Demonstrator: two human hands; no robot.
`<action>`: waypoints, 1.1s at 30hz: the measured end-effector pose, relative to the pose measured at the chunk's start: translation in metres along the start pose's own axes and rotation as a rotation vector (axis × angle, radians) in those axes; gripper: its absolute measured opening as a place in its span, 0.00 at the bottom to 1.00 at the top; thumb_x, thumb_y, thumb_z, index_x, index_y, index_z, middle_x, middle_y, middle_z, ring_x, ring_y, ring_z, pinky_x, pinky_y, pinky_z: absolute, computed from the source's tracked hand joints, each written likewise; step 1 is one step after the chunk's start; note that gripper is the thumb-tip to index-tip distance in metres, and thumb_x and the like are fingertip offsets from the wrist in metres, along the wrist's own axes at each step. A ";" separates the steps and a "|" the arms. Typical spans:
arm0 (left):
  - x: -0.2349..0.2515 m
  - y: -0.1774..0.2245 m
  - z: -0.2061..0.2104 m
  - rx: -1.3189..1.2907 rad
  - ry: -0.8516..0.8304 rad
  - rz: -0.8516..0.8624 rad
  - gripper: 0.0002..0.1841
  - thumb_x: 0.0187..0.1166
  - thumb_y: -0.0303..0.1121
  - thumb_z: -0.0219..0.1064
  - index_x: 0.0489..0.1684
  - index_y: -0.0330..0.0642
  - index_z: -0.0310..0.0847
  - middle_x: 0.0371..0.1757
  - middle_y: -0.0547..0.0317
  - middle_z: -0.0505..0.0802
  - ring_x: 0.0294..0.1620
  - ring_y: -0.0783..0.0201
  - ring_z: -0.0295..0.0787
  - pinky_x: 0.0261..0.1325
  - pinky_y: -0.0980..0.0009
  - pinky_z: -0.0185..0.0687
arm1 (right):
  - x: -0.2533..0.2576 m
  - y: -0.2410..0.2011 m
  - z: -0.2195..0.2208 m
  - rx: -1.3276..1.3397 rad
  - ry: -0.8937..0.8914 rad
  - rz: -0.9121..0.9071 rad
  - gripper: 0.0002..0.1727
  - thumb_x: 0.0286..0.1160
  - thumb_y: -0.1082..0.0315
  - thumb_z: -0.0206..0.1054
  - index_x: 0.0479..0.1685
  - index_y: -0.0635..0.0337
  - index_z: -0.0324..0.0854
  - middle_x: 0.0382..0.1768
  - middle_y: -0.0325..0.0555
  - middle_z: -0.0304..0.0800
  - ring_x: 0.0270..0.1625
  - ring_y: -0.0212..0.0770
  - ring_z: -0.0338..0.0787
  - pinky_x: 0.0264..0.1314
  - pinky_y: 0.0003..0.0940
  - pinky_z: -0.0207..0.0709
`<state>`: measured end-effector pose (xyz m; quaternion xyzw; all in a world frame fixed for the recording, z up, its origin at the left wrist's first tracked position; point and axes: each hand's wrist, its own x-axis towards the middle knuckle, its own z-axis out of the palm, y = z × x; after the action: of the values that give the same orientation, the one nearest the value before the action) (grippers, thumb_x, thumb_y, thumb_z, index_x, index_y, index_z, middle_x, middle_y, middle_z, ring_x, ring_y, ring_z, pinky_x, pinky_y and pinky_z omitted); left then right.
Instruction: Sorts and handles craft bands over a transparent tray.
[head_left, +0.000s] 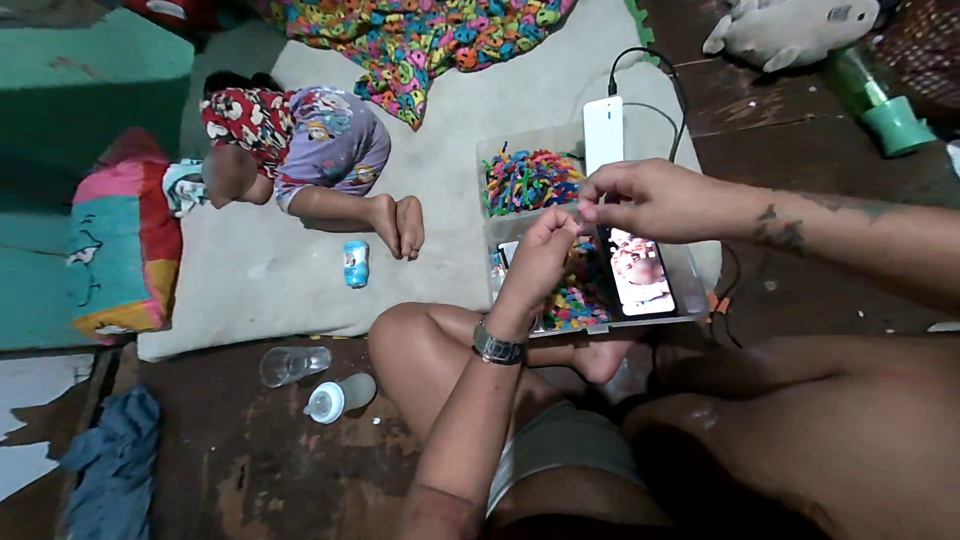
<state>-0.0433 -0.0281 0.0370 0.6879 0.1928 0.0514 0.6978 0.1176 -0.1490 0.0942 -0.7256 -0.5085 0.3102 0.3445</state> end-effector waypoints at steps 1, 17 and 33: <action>-0.001 0.000 0.000 0.136 0.038 0.010 0.09 0.91 0.39 0.52 0.44 0.50 0.77 0.24 0.64 0.75 0.17 0.73 0.63 0.20 0.78 0.59 | 0.000 0.004 0.001 -0.118 0.004 -0.101 0.07 0.84 0.68 0.65 0.45 0.62 0.87 0.44 0.47 0.88 0.43 0.41 0.87 0.49 0.42 0.83; 0.002 -0.004 0.001 -0.549 -0.141 -0.113 0.09 0.90 0.30 0.48 0.41 0.52 0.72 0.19 0.72 0.72 0.15 0.79 0.65 0.20 0.85 0.63 | 0.001 -0.005 0.002 0.247 0.022 0.059 0.04 0.83 0.74 0.65 0.40 0.61 0.84 0.39 0.41 0.86 0.41 0.32 0.86 0.48 0.31 0.81; 0.136 0.025 -0.094 0.575 0.339 -0.297 0.19 0.90 0.38 0.51 0.65 0.31 0.74 0.42 0.48 0.81 0.34 0.59 0.74 0.40 0.58 0.74 | -0.002 0.002 -0.007 0.654 0.309 0.460 0.10 0.89 0.63 0.60 0.59 0.54 0.79 0.49 0.40 0.82 0.48 0.35 0.84 0.50 0.35 0.80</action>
<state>0.0549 0.1073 0.0368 0.8022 0.4101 0.0068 0.4338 0.1238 -0.1525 0.0969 -0.7106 -0.1508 0.4113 0.5505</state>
